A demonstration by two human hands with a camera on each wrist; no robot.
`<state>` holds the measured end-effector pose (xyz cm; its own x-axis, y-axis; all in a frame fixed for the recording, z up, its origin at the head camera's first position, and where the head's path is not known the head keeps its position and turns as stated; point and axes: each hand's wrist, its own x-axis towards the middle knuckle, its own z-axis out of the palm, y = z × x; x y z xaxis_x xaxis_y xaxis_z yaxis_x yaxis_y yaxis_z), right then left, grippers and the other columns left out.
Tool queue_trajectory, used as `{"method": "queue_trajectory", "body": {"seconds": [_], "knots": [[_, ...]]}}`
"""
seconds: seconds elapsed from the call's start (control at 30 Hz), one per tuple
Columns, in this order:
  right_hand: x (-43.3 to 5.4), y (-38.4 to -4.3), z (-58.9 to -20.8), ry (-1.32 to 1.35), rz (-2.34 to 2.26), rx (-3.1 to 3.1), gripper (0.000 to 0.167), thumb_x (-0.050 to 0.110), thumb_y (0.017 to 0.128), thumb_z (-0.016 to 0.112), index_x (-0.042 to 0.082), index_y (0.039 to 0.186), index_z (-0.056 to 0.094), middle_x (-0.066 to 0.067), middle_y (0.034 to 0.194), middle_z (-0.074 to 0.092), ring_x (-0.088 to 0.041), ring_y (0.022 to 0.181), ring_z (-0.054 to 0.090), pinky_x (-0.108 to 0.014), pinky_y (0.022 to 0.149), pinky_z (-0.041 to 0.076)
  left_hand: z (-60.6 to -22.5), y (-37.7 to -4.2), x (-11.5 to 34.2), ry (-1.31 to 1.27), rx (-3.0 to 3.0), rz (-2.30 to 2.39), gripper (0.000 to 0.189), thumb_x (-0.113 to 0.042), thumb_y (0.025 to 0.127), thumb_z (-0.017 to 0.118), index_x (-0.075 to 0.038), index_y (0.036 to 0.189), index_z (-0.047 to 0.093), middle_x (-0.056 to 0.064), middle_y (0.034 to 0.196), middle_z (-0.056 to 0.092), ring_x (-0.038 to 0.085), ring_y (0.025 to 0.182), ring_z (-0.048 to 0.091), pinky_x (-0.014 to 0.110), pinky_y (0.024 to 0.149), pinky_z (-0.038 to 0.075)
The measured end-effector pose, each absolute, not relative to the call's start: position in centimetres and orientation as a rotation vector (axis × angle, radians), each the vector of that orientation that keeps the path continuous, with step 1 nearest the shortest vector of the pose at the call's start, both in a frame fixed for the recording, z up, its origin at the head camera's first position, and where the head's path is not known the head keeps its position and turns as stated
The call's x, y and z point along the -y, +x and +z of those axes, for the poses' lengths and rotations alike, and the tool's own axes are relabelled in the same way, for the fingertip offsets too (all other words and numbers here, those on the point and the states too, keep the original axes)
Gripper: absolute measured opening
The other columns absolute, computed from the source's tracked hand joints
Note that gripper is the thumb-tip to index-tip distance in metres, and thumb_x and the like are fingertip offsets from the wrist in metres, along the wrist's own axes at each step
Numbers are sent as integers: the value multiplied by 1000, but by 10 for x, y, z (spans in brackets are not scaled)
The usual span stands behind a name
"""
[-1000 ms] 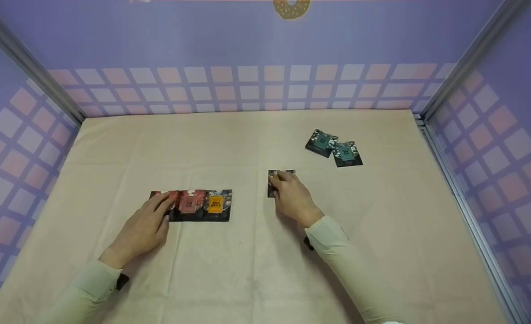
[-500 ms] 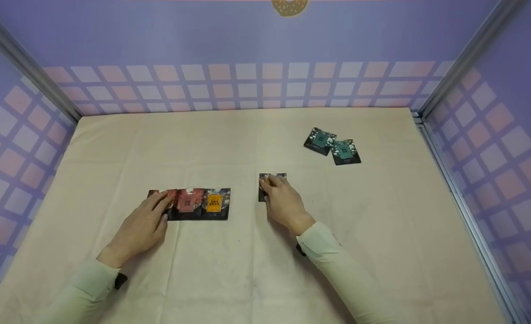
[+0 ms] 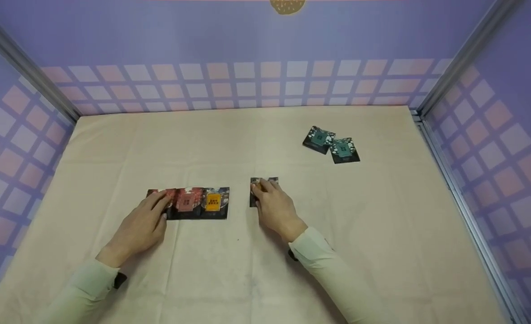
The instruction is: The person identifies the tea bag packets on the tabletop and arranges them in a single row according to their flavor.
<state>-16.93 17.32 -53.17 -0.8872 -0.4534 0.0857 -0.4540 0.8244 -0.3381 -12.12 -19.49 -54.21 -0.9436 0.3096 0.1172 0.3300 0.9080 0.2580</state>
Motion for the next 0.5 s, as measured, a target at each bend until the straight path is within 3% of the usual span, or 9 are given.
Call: {"method": "queue_trajectory", "body": {"seconds": [0.5], "knots": [[-154,-154,-529,736,496,3059,47,12,108,61,6,154,58,-22,157,54,-45,141,57,-55,114,52,-542,-120,194,-494,2994,-421,48,-11,107,54,7,152,53,27,159,49,48,149,46,62,118,45]]}}
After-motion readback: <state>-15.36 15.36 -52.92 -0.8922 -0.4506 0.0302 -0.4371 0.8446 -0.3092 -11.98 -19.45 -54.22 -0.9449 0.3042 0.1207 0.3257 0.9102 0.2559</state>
